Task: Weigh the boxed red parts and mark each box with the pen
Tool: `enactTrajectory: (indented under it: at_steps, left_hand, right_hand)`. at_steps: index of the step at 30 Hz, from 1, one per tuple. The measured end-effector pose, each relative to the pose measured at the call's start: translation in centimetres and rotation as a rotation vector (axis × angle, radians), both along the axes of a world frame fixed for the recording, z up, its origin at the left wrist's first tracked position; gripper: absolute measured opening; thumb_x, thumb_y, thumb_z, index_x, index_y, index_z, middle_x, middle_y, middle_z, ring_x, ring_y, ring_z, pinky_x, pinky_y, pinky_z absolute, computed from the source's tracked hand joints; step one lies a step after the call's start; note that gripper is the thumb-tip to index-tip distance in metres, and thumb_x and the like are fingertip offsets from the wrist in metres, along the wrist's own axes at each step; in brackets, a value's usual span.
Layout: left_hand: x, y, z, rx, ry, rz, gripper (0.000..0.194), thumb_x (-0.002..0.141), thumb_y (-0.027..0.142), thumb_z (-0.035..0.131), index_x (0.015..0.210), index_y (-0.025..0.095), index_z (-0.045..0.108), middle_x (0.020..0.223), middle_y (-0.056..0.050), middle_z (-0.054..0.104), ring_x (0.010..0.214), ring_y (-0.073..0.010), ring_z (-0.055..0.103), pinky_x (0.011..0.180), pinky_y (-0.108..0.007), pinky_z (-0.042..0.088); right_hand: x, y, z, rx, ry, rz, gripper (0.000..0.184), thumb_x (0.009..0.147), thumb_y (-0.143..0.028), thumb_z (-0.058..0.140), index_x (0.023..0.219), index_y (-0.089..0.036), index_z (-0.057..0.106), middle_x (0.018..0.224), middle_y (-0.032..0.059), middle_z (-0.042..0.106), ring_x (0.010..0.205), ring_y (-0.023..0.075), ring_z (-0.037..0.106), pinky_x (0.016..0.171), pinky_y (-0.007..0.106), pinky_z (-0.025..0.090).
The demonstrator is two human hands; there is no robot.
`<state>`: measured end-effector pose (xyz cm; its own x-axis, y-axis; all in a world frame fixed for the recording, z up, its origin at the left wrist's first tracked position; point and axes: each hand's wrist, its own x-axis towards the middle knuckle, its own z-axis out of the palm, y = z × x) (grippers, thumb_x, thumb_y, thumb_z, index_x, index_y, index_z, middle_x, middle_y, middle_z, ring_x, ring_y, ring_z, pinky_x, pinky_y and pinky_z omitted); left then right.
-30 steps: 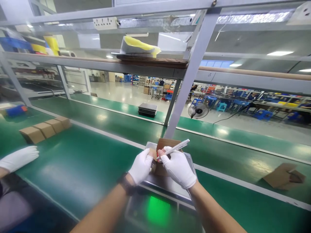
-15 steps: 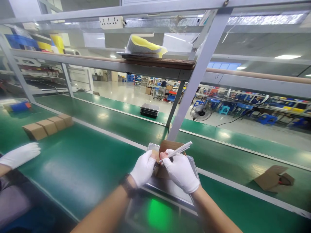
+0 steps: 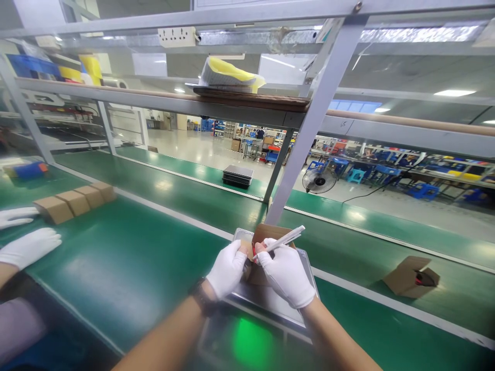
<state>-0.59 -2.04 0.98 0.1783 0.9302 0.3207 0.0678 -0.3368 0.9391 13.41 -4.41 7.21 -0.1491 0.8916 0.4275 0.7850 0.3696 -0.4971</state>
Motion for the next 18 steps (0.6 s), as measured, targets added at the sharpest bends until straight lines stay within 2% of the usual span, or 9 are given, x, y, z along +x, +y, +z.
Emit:
enactTrajectory:
  at_steps: [6, 8, 10, 12, 14, 15, 17, 18]
  left_hand:
    - [0.3, 0.2, -0.2, -0.021, 0.002, 0.017, 0.033, 0.089, 0.043, 0.038, 0.084, 0.018, 0.059, 0.078, -0.003, 0.062, 0.069, -0.0161, 0.054, 0.064, -0.027, 0.042]
    - [0.2, 0.2, -0.2, -0.022, 0.001, 0.025, 0.032, 0.088, 0.043, 0.039, 0.081, 0.018, 0.058, 0.075, -0.003, 0.061, 0.068, -0.0162, 0.054, 0.065, -0.027, 0.042]
    - [-0.2, 0.2, -0.2, -0.03, -0.007, -0.001, 0.033, 0.088, 0.044, 0.038, 0.082, 0.018, 0.058, 0.075, -0.003, 0.062, 0.07, -0.0167, 0.055, 0.066, -0.028, 0.043]
    - [-0.6, 0.1, -0.3, -0.061, -0.035, -0.019, 0.035, 0.087, 0.047, 0.04, 0.089, 0.017, 0.058, 0.084, -0.006, 0.064, 0.076, -0.0182, 0.058, 0.07, -0.029, 0.045]
    - [-0.5, -0.1, -0.2, -0.1, -0.097, -0.015, 0.04, 0.08, 0.049, 0.053, 0.105, 0.017, 0.055, 0.1, -0.01, 0.064, 0.092, -0.0216, 0.059, 0.078, -0.031, 0.047]
    - [-0.1, -0.3, -0.1, -0.112, -0.125, -0.023, 0.051, 0.073, 0.048, 0.063, 0.112, 0.017, 0.051, 0.109, -0.012, 0.061, 0.1, -0.0238, 0.058, 0.083, -0.033, 0.047]
    - [1.1, -0.7, 0.5, -0.121, -0.12, -0.108, 0.07, 0.06, 0.04, 0.076, 0.12, 0.019, 0.047, 0.12, -0.014, 0.057, 0.109, -0.0275, 0.054, 0.088, -0.037, 0.046]
    - [1.9, -0.9, 0.8, -0.119, -0.081, -0.162, 0.071, 0.057, 0.038, 0.078, 0.119, 0.019, 0.048, 0.12, -0.014, 0.058, 0.108, -0.0287, 0.055, 0.088, -0.038, 0.047]
  right_hand:
    - [-0.2, 0.1, 0.1, 0.048, 0.01, -0.035, 0.034, 0.088, -0.035, 0.043, 0.059, -0.021, 0.053, 0.061, -0.0009, 0.059, 0.062, 0.0159, 0.055, 0.061, 0.025, 0.036]
    - [0.1, 0.0, -0.1, 0.065, 0.073, -0.028, 0.035, 0.087, -0.036, 0.045, 0.057, -0.021, 0.052, 0.059, -0.0001, 0.058, 0.06, 0.0162, 0.054, 0.06, 0.026, 0.036]
    - [0.7, -0.3, -0.7, 0.059, 0.244, -0.027, 0.036, 0.087, -0.039, 0.047, 0.058, -0.02, 0.052, 0.058, 0.0006, 0.057, 0.058, 0.016, 0.053, 0.059, 0.026, 0.037]
    - [1.5, -1.1, -1.7, 0.045, 0.519, -0.036, 0.033, 0.087, -0.043, 0.051, 0.065, -0.019, 0.055, 0.059, 0.0006, 0.057, 0.055, 0.0146, 0.052, 0.054, 0.025, 0.039]
    - [2.3, -2.0, -3.0, 0.073, 0.791, -0.058, 0.029, 0.087, -0.045, 0.053, 0.078, -0.018, 0.058, 0.061, 0.0002, 0.056, 0.05, 0.0123, 0.048, 0.047, 0.023, 0.037]
    - [2.6, -2.5, -3.5, 0.099, 0.887, -0.068, 0.027, 0.087, -0.045, 0.053, 0.086, -0.018, 0.059, 0.063, 0.0002, 0.056, 0.048, 0.0112, 0.046, 0.044, 0.022, 0.036]
    - [2.9, -3.2, -4.4, 0.145, 0.998, -0.087, 0.029, 0.087, -0.043, 0.054, 0.101, -0.018, 0.059, 0.067, 0.0009, 0.059, 0.046, 0.0099, 0.044, 0.041, 0.021, 0.034]
    - [3.0, -3.4, -4.5, 0.155, 1.028, -0.093, 0.031, 0.087, -0.043, 0.054, 0.105, -0.018, 0.058, 0.07, 0.0018, 0.06, 0.046, 0.0096, 0.044, 0.041, 0.021, 0.034]
